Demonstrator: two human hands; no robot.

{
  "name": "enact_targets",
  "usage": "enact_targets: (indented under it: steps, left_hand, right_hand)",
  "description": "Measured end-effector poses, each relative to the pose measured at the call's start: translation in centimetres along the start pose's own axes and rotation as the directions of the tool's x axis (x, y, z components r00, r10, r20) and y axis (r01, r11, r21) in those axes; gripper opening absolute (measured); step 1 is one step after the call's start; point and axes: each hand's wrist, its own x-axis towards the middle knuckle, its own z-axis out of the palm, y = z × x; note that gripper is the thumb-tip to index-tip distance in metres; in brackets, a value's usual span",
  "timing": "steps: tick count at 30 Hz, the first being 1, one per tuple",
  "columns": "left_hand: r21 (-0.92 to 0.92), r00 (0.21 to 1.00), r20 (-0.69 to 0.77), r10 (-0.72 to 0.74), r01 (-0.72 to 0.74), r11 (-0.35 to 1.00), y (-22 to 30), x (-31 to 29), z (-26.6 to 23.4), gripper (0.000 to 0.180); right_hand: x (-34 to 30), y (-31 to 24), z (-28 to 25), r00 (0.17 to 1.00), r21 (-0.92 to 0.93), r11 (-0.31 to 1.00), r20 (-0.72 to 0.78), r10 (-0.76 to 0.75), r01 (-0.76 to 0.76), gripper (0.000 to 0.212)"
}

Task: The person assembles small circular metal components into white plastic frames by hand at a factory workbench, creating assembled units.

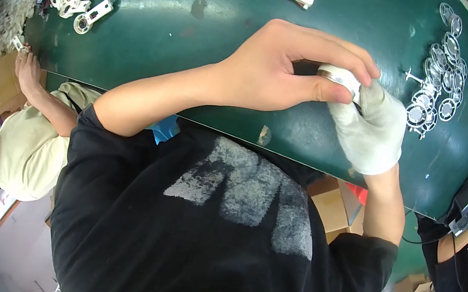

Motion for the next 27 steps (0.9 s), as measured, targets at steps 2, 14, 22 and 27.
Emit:
enact_targets:
  steps: [2,14,22,27]
  left_hand:
    - [0.137,0.999,0.009,0.038,-0.039,0.99,0.6,0.7,-0.5,0.027]
    - [0.436,0.857,-0.489,-0.162,0.401,0.806,6.5,14.4,-11.9,0.04]
    - [0.994,0.926,-0.043,-0.375,0.076,0.073,6.7,2.5,-8.7,0.039]
    - [0.922,0.969,0.141,-0.201,-0.055,0.383,7.1,3.2,-4.5,0.054]
  right_hand:
    - [0.2,0.5,-0.1,0.998,-0.032,0.998,-0.039,-0.05,0.048,0.031]
    - [1.5,-0.7,-1.3,0.961,0.218,0.962,-0.182,0.206,-0.165,0.044]
    - [1.2,-1.1,-1.2,0.977,0.105,0.99,-0.18,0.116,-0.098,0.042]
    - [2.2,-0.3,-0.4,0.866,-0.319,0.905,-0.323,-0.382,0.281,0.05]
